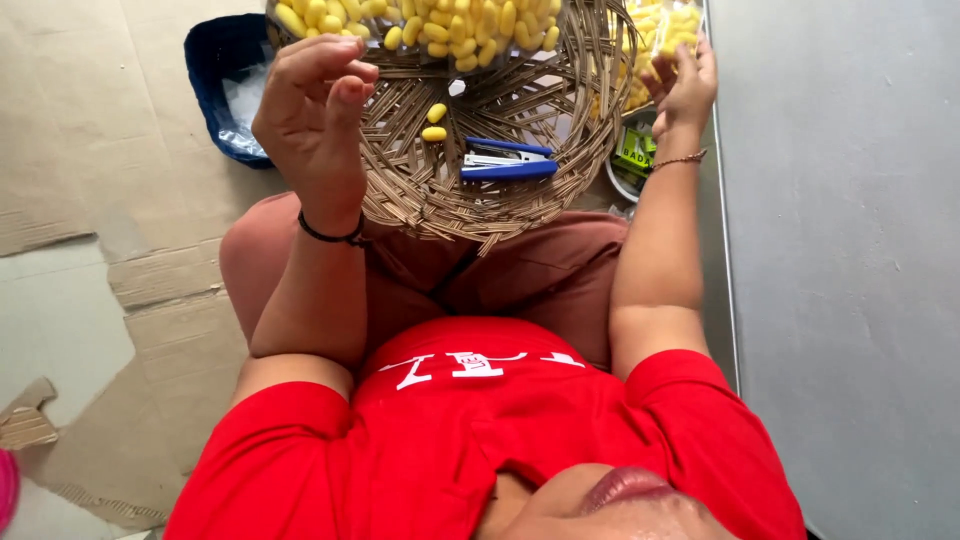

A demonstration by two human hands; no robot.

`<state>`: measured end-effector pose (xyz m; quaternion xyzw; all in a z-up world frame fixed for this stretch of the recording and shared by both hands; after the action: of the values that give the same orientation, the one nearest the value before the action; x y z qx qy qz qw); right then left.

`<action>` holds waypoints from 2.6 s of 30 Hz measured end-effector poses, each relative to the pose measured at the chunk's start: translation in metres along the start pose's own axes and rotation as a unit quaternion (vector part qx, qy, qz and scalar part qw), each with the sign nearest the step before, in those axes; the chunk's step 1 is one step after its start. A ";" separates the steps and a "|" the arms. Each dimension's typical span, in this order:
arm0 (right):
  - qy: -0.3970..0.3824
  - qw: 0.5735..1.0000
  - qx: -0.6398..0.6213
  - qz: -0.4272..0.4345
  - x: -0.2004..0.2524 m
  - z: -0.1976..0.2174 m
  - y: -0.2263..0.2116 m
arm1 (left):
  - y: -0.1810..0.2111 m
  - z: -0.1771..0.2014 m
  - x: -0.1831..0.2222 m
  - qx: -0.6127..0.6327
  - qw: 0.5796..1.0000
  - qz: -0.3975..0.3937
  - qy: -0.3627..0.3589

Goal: The person is sitting on the floor and using a stapler to join small yellow packets together within a woven basket.

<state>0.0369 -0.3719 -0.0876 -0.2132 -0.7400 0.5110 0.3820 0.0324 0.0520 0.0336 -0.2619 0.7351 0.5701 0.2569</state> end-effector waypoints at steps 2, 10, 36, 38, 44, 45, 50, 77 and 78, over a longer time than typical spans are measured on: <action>-0.026 1.000 0.003 0.001 -0.022 0.000 0.000 | 0.000 0.001 0.000 0.002 1.000 -0.006 0.003; -0.051 0.989 0.125 0.068 0.001 0.021 0.030 | 0.014 0.036 -0.023 -0.059 0.991 -0.095 0.078; -0.257 0.685 0.321 0.601 0.152 -0.087 -0.062 | -0.035 0.058 0.005 -0.434 0.886 0.124 -0.105; -0.253 0.626 0.371 0.638 0.156 -0.115 -0.064 | -0.031 0.056 0.005 -0.433 0.886 0.122 -0.113; -0.198 0.433 0.571 0.670 0.117 -0.159 -0.042 | -0.021 0.052 0.004 -0.416 0.894 0.112 -0.123; -0.216 0.419 0.601 0.646 0.113 -0.164 -0.039 | -0.019 0.051 0.003 -0.417 0.892 0.115 -0.131; -0.242 0.427 0.583 0.647 0.116 -0.165 -0.041 | -0.026 0.043 0.009 -0.354 0.918 0.080 -0.161; -0.361 0.756 0.254 0.484 0.255 -0.096 -0.049 | -0.001 -0.030 0.026 0.027 0.949 0.176 -0.260; -0.362 0.750 0.254 0.491 0.255 -0.098 -0.049 | -0.003 -0.029 0.027 0.024 0.949 0.184 -0.254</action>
<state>-0.0402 -0.1530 0.0638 -0.2412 -0.4592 0.8362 -0.1780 0.0121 0.0206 0.0194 0.0371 0.6942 0.6376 0.3320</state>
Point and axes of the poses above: each hand's wrist, its own x-axis away from the middle knuckle, its own z-axis out of the back of the hand, y = z × x, the point moved 1 cm from there along -x, towards the middle knuckle, and after that the axes turned 4 degrees about -z, right-handed, at the moved point
